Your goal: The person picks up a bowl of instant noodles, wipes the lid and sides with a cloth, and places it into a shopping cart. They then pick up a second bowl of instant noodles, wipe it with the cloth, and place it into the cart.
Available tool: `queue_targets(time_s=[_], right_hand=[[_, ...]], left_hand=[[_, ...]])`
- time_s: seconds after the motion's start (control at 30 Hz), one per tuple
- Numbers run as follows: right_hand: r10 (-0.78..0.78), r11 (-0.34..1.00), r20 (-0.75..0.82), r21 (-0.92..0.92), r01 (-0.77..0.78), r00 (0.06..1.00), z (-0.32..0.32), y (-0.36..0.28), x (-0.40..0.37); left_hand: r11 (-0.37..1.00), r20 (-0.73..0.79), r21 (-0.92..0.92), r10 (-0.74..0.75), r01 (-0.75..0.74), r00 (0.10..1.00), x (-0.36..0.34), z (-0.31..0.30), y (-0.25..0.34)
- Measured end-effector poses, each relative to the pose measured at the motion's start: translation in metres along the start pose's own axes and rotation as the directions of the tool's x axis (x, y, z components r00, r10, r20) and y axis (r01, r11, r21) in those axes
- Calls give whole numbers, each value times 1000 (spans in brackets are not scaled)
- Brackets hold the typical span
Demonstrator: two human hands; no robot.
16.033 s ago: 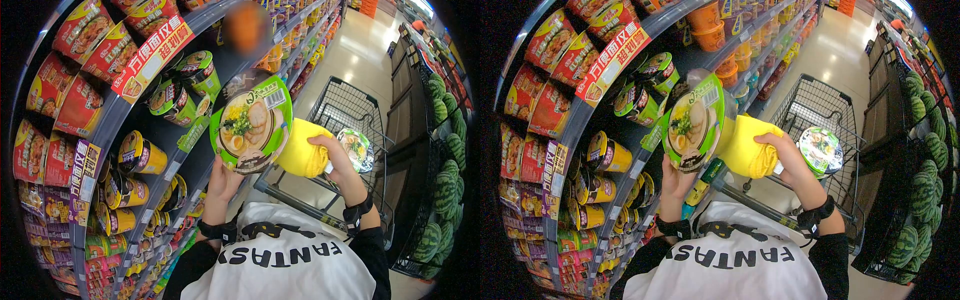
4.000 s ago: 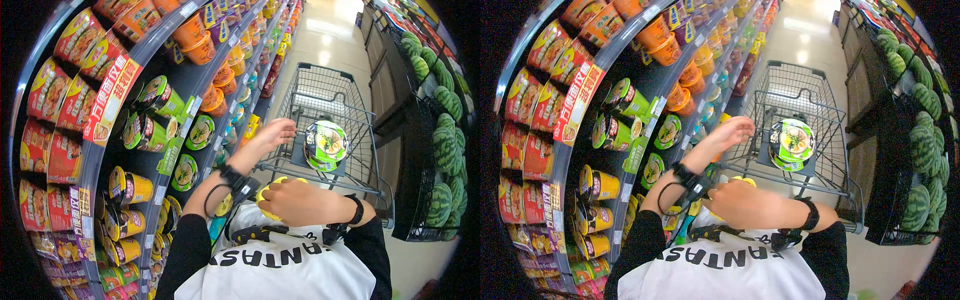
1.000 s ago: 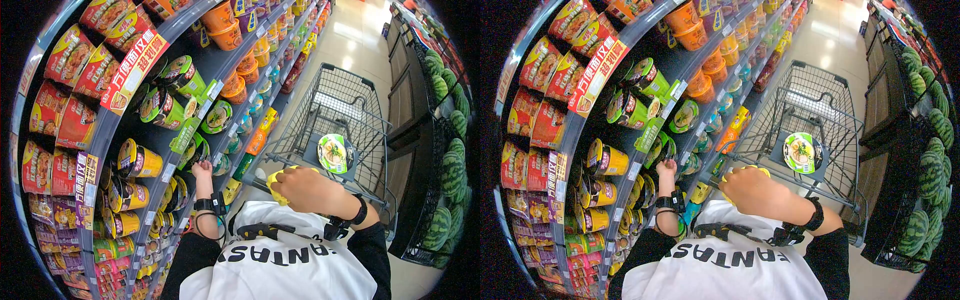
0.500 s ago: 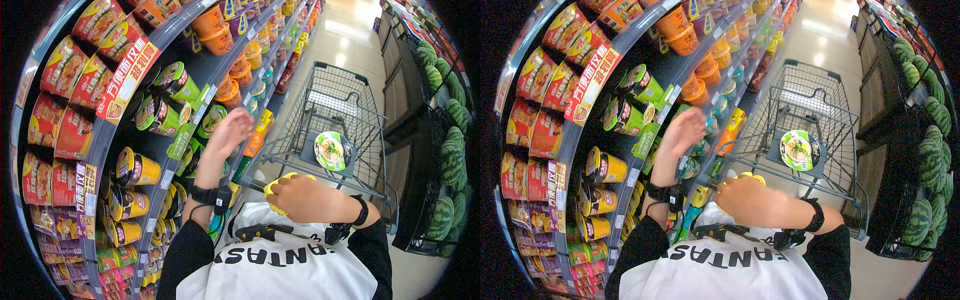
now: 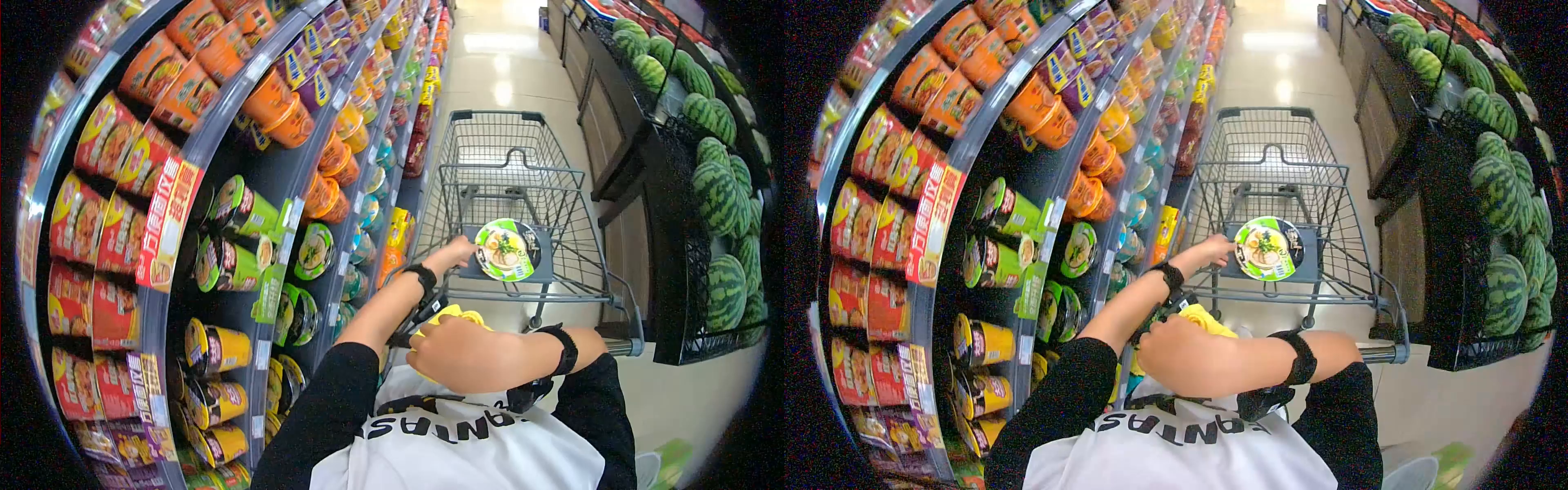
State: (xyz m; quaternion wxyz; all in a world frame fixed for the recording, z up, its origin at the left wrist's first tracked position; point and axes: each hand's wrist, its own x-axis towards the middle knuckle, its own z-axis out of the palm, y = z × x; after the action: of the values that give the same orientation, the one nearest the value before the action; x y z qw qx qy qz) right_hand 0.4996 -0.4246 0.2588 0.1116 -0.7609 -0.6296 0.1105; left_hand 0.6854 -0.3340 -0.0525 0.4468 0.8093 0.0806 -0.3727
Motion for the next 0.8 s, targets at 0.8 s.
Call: queue_targets(time_s=[0.8], right_hand=[[52, 999, 22, -12, -51, 998, -8, 6, 1]], left_hand=[[902, 132, -421, 165, -95, 978, -62, -73, 12]])
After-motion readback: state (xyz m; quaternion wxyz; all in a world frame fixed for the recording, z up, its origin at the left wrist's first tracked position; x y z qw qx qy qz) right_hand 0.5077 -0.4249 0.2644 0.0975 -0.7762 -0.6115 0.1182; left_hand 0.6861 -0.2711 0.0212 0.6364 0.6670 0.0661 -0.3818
